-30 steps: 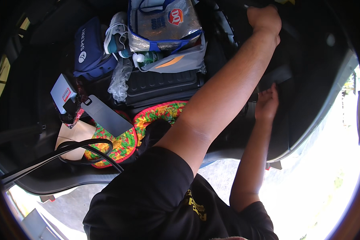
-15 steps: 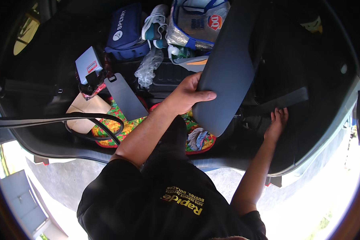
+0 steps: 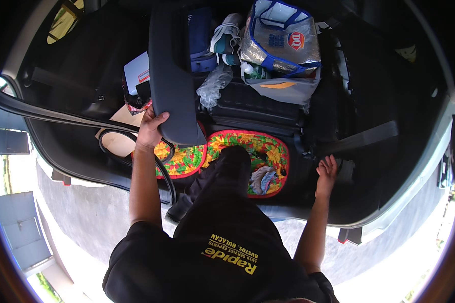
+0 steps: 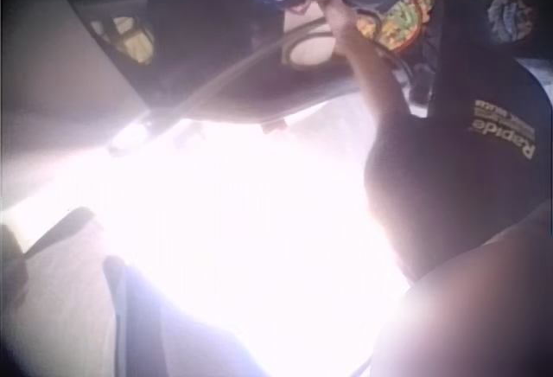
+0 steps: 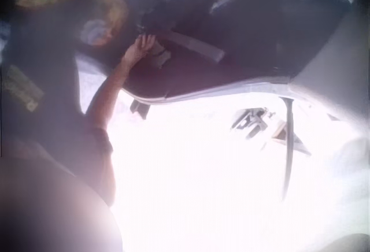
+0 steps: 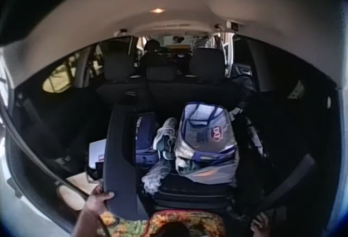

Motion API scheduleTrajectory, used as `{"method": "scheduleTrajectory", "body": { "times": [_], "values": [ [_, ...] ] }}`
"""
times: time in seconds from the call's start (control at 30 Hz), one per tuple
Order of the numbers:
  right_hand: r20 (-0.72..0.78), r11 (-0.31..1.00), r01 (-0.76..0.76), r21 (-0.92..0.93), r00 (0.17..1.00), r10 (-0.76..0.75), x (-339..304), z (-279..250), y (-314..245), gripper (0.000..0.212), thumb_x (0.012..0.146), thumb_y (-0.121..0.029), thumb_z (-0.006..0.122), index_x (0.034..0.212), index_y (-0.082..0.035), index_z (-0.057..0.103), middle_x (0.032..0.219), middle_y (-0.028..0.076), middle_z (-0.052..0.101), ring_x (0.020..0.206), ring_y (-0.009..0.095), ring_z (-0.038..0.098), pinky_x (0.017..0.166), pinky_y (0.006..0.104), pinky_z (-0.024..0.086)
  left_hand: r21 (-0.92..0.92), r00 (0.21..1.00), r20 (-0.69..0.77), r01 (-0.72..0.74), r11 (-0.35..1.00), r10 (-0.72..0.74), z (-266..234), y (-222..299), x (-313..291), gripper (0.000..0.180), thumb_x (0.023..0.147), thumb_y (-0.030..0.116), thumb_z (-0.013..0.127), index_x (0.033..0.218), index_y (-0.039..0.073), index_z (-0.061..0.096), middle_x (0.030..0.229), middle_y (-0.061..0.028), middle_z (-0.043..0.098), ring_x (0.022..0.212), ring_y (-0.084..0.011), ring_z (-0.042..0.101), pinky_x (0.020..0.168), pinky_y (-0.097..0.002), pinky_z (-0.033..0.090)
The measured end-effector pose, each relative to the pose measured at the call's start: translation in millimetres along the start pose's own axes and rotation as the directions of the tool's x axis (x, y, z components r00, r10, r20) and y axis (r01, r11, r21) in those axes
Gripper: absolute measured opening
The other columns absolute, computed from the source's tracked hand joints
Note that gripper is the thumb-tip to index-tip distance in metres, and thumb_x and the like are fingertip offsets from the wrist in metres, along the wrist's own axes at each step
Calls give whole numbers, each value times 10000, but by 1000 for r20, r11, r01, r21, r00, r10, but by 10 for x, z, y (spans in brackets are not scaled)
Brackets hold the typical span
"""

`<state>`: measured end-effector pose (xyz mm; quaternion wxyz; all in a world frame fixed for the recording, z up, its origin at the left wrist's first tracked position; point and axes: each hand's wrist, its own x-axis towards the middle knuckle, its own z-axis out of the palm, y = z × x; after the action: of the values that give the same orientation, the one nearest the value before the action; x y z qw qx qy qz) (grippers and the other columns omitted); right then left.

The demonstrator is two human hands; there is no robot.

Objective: The person removes a black plastic trim panel from the trunk lid of a white car, retrieves a screwdriver from a tool chest, and uses it to adjust fasteners inside the trunk lid. The person then wipes the area with a cloth and reinstalls the trim panel.

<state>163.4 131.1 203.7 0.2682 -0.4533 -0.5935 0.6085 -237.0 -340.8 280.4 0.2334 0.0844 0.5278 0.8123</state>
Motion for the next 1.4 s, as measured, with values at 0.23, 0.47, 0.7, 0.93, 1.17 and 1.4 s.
{"method": "scheduleTrajectory", "body": {
  "times": [0.23,0.47,0.7,0.93,1.17,1.4],
  "values": [
    [320,880,-17,-475,928,191,-858,-126,756,708,976,-148,785,1581,-12,443,1460,234,627,1174,272,717,988,402,584,-94,995,-97,-43,995,34,-460,-143,832,336,990,72,732,1321,45,683,1268,-109,749,1189,-252,720,1095,-412,549],
    [281,820,-152,-552,892,355,-1197,-317,1222,639,973,-167,803,1524,-16,518,1340,197,706,1145,252,714,991,388,578,-108,962,-271,12,994,-42,-862,-498,1347,429,983,66,731,1401,53,639,1368,-106,699,1307,-301,648,1179,-483,483],
    [266,824,-94,-558,921,285,-1215,-404,1456,547,963,-169,814,1439,-7,598,1260,178,746,1120,248,737,976,378,591,-143,869,-453,152,978,-201,-1241,-921,1429,439,959,144,752,1385,100,651,1349,-82,713,1288,-279,664,1175,-496,491],
    [257,777,-151,-611,891,375,-1324,-432,1652,553,947,-239,825,1419,-27,627,1242,175,763,1118,258,754,974,399,604,-171,753,-548,325,930,-364,-1733,-1051,1354,373,962,283,734,1313,174,673,1238,-12,740,1147,-211,689,1067,-424,506],
    [314,749,-64,-660,882,352,-1442,-503,1736,547,945,-254,825,1417,-52,636,1285,166,760,1146,277,760,993,406,598,-78,645,-692,379,922,-323,-1229,-968,1124,364,933,282,743,1265,158,661,1236,-75,691,1234,-267,634,978,-399,520],
    [323,652,-29,-758,852,413,-1493,-522,1471,516,952,-252,811,1397,-42,654,1274,179,760,1111,296,771,979,424,604,778,857,-494,362,513,144,13,-2167,-116,692,849,235,876,1331,-12,447,1387,-304,405,1239,-441,519,1064,-512,489]
  ]
}}
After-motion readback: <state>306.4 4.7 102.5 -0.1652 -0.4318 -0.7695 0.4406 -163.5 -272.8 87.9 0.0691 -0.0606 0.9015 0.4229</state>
